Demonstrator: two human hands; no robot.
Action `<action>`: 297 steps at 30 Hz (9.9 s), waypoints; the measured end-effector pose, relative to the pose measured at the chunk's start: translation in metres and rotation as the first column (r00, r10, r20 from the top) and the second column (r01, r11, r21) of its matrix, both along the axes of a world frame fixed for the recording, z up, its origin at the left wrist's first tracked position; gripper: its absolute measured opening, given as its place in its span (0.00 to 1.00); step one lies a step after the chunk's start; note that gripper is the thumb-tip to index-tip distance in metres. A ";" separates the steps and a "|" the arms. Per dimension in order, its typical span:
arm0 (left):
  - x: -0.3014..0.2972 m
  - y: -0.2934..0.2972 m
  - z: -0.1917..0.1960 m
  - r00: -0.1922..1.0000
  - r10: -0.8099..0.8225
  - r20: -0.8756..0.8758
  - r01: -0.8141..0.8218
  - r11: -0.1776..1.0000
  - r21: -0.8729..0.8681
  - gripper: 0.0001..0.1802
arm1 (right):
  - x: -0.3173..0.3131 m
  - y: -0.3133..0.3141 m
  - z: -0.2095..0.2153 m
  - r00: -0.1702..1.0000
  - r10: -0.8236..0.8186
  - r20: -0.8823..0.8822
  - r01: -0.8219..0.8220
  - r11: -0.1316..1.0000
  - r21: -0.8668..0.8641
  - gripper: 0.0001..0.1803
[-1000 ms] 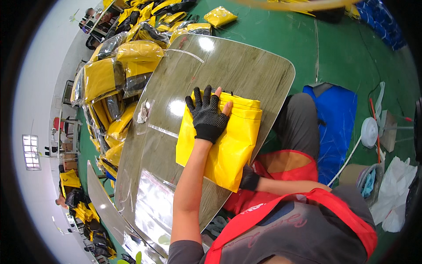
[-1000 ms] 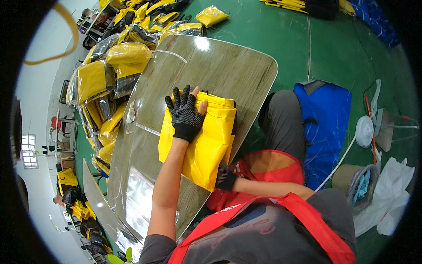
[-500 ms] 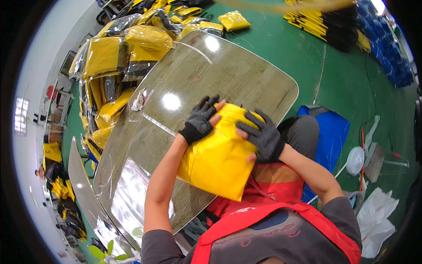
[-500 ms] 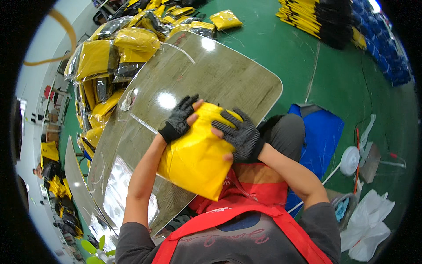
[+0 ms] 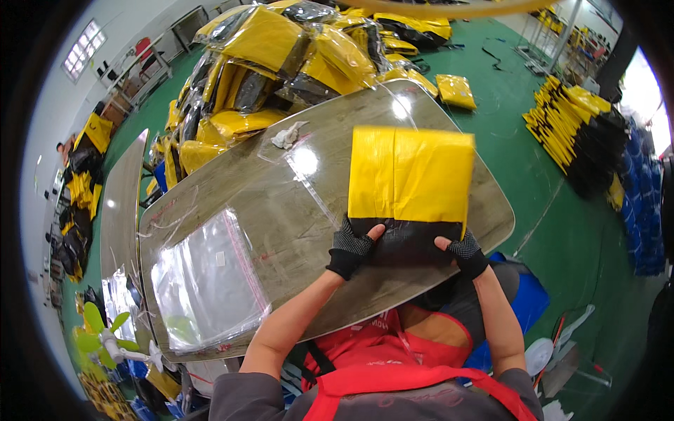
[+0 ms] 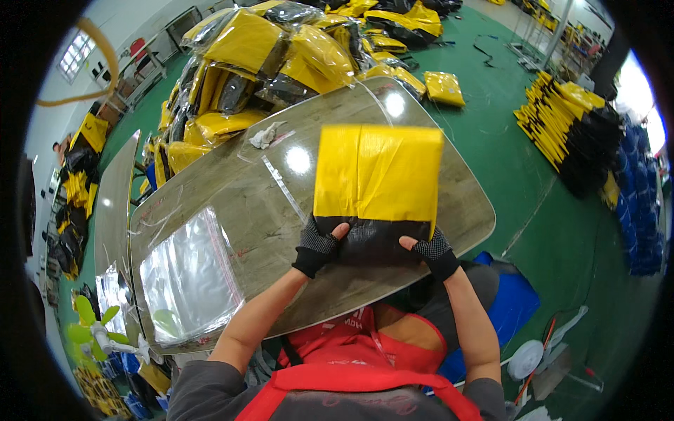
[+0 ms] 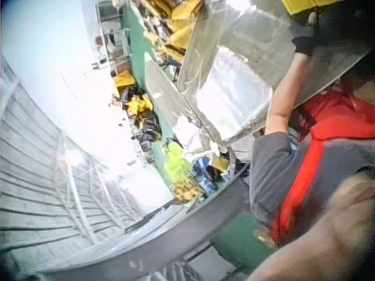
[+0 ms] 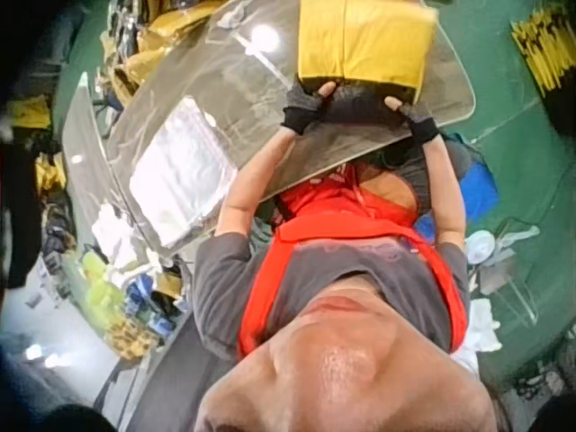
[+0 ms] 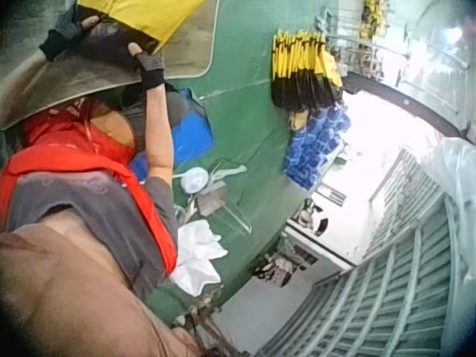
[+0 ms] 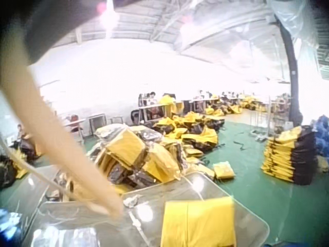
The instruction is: The person repeatedly folds yellow and black waterproof bags and places them into clear plastic packaging on a workbench. The person handles the bags one at a time, folds them into compact rectangles, and inserts them into plastic sleeves.
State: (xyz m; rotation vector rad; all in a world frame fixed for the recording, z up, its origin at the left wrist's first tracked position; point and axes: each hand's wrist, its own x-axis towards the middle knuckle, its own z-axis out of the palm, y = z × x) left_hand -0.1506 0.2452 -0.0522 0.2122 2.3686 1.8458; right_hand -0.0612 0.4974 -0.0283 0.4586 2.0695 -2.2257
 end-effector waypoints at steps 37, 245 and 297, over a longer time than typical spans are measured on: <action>0.069 -0.167 -0.019 0.903 -0.002 -0.430 -0.208 0.872 -0.442 0.19 | -0.002 0.023 0.036 0.814 0.514 0.272 -0.492 0.858 -0.149 0.35; -0.055 -0.125 0.030 0.963 -0.075 0.259 -0.111 0.765 0.634 0.22 | -0.223 0.124 0.053 0.575 -0.425 -0.699 0.818 0.318 0.480 0.17; -0.009 -0.395 -0.058 0.939 0.337 -0.065 -0.303 0.903 0.306 0.26 | -0.314 0.003 -0.056 0.977 0.100 -0.190 0.187 0.034 0.982 0.60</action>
